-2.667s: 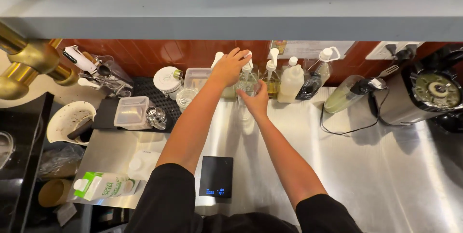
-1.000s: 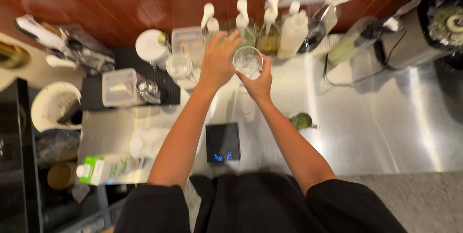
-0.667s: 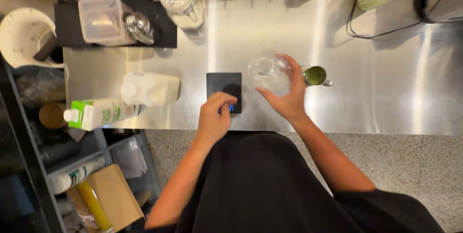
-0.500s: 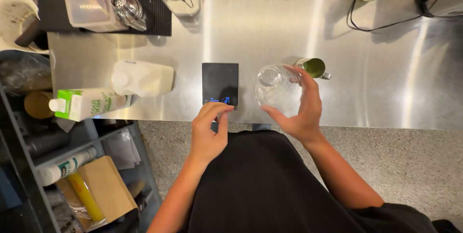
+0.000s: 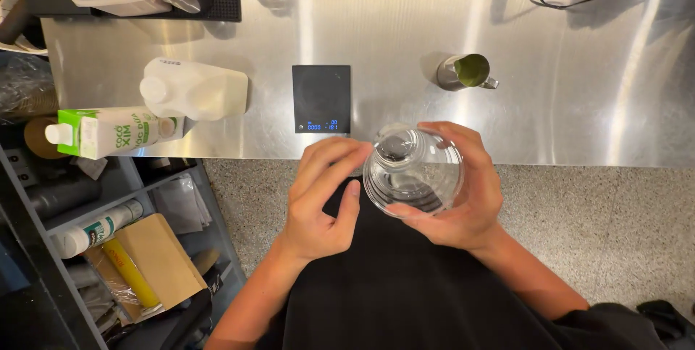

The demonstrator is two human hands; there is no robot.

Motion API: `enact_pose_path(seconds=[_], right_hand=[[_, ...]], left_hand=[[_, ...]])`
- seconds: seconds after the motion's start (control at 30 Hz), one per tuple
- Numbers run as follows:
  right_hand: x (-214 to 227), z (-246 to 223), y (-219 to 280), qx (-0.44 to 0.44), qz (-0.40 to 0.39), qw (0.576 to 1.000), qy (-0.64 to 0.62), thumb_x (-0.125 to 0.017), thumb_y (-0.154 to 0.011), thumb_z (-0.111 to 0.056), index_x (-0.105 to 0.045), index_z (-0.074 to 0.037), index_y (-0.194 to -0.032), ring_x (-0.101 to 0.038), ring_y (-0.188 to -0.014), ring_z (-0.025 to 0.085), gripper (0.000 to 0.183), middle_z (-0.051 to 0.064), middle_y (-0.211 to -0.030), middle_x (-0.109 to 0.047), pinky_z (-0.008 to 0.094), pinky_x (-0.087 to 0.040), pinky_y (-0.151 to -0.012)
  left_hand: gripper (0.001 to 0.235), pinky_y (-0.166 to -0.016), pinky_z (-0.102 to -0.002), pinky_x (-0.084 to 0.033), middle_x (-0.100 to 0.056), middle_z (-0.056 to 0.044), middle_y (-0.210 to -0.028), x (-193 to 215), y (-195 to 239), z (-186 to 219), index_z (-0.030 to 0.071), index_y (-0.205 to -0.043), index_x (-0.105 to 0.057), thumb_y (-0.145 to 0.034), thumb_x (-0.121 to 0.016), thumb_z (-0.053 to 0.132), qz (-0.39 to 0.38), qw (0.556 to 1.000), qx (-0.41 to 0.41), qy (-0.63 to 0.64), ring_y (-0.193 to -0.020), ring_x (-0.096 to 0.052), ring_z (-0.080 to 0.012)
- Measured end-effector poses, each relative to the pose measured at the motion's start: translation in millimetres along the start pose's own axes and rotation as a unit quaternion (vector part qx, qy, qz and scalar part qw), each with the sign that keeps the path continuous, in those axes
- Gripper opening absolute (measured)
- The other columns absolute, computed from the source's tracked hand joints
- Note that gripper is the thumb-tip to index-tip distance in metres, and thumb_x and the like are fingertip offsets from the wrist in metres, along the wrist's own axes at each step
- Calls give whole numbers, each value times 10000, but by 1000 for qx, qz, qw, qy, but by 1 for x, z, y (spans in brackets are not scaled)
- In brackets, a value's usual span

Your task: Preparing a matcha and coconut water drink by measuring ingredients, using an espresso machine for hot water, and mixing.

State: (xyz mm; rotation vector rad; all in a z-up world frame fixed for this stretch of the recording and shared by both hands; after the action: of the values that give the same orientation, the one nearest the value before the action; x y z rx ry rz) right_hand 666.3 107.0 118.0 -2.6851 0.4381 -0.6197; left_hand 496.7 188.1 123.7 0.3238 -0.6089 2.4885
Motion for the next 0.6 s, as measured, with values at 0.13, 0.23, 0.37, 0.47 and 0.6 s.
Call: enact_pose_path(seconds=[0.13,0.23,0.37,0.47,0.6], right_hand=[[1,2,4,2,-7,1000,10,-967,-710,-253,-416,-8,-1455,-603,-1281,302,958,220,-1374,-569,379,-516,-1034],[1,2,4,11,-9,1000,16,-970,-696,-279,-408,-12,-1453,-608,-1275,306,979,222,-1364,-578,368,-515,-1007],[0,3,3,17,-10,1000,20,-969,-702,-292,-408,-22,-1461,-612,-1275,315,982,217,-1352,-581,393,-523,-1037],[0,5,2,17,-11,1000,22,-969,-704,-303,-406,-26,-1463,-616,-1272,315,985,218,-1350,-582,391,-525,-1033],[-1,9,3,13,-10,1000,15,-969,-723,-302,-401,-30,-1471,-613,-1288,309,978,215,-1365,-577,373,-521,-1005]], left_hand=[[423,-1105,-425,-506,-655,-144,-1273,-3,4,-2,-15,-1293,-639,-876,-653,-82,-1,1000,-11,9,-1222,-631,-329],[390,-1090,-427,-513,-662,-145,-1262,-3,5,-3,-20,-1265,-649,-880,-646,-86,-5,1000,-17,15,-1208,-637,-331],[369,-1095,-432,-511,-665,-145,-1268,-3,3,-3,-22,-1253,-652,-887,-650,-76,-4,1000,-25,16,-1213,-633,-334],[363,-1101,-434,-511,-667,-142,-1271,-3,3,-4,-19,-1248,-653,-889,-651,-71,-4,1000,-27,14,-1218,-633,-336],[376,-1100,-432,-515,-666,-144,-1266,-4,0,-7,-23,-1253,-655,-880,-643,-77,-7,1000,-27,15,-1217,-631,-336]])
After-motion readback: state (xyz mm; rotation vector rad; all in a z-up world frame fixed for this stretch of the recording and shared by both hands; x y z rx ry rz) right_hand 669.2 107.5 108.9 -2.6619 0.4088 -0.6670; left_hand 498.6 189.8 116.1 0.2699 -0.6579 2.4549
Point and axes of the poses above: each hand's wrist, its own y-axis away from the middle knuckle, its own x-axis out of the back of the hand, z = x × y, the point moved 8 cm from there along -y, towards the middle knuckle
